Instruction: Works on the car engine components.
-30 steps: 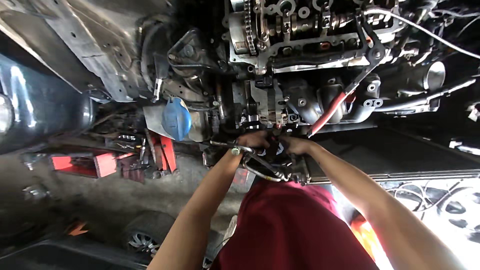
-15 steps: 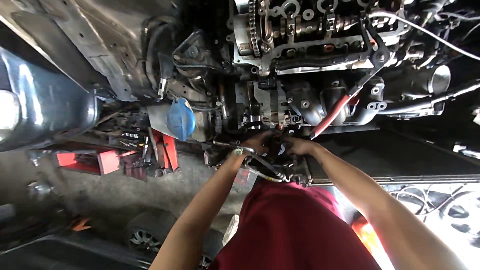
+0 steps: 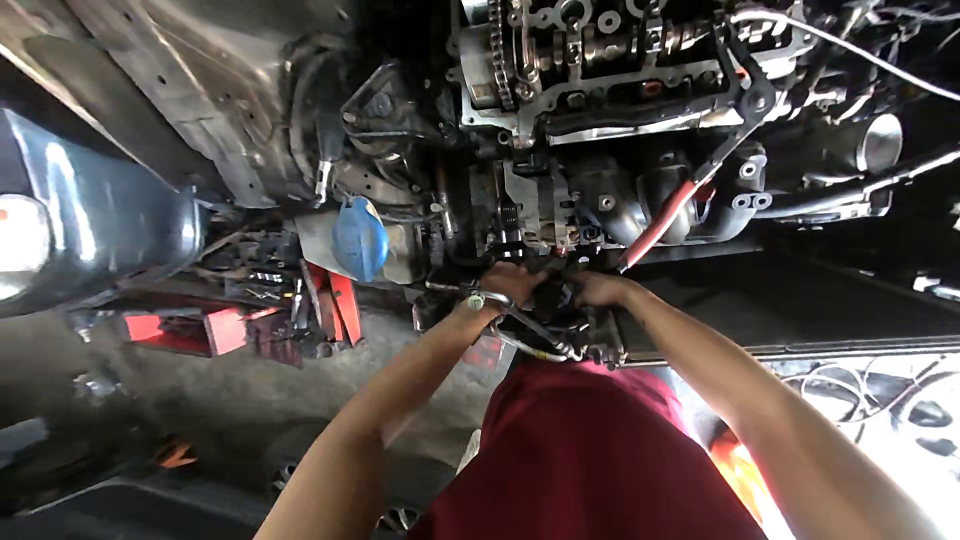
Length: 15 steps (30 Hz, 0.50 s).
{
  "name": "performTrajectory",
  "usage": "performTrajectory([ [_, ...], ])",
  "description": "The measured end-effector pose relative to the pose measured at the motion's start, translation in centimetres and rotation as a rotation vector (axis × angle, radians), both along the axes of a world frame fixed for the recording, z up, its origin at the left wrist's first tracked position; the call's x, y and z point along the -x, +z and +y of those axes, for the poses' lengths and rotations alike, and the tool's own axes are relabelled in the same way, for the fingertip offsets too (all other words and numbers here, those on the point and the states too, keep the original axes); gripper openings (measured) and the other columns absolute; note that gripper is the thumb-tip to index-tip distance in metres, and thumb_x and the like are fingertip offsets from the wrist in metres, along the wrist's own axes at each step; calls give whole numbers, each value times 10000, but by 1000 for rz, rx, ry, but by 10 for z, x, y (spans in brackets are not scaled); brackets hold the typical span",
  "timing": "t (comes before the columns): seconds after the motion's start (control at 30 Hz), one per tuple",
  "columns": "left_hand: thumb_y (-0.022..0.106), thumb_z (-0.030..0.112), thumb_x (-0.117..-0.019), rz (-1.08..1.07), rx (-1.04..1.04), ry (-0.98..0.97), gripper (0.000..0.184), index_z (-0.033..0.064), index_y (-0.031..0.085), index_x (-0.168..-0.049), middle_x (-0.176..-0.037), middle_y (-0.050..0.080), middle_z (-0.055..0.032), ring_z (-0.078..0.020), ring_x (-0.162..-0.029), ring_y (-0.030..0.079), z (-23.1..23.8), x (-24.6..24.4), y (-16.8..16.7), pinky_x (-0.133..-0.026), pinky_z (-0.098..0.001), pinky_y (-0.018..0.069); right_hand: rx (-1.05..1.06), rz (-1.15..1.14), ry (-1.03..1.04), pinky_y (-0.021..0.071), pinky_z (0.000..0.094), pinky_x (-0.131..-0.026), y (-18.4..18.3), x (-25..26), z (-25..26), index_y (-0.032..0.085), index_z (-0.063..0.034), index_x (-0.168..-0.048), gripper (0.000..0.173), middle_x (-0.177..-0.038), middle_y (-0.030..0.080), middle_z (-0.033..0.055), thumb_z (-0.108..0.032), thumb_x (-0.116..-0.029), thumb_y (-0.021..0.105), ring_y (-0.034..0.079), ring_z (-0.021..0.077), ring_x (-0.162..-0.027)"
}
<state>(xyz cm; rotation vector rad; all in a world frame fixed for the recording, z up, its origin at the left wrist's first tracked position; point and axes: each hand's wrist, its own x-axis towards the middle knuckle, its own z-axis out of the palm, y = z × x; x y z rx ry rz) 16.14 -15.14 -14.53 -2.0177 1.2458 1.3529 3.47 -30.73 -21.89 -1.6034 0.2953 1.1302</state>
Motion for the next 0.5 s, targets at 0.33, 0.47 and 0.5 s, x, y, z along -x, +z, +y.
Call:
performTrajectory([
  [0.33,557,64,-998,-51,27,-182,456,251,595,-1412,-1190,688,-196,-409,-983,680,-3,-3,1,-866,-568,522,32,-92,25,420,625,-1089,-8,0,0,454,-78,-1529,678,-1442,550,251,-61,-908,724,548,415,-1313],
  [0.47,509,71,-1031,-46,-8,-171,440,243,582,-1429,-1201,682,-216,-425,-1006,678,-10,-5,9,-885,-580,516,36,-103,24,416,634,-1086,-8,1,0,477,-69,-1506,653,-1432,555,257,-67,-904,730,546,424,-1312],
  [0.5,504,81,-1036,-54,-7,-166,422,239,591,-1417,-1186,686,-215,-425,-1005,680,-9,-6,9,-887,-582,518,36,-114,12,422,635,-1081,-11,3,1,498,-67,-1490,642,-1418,567,255,-62,-894,736,555,422,-1302],
])
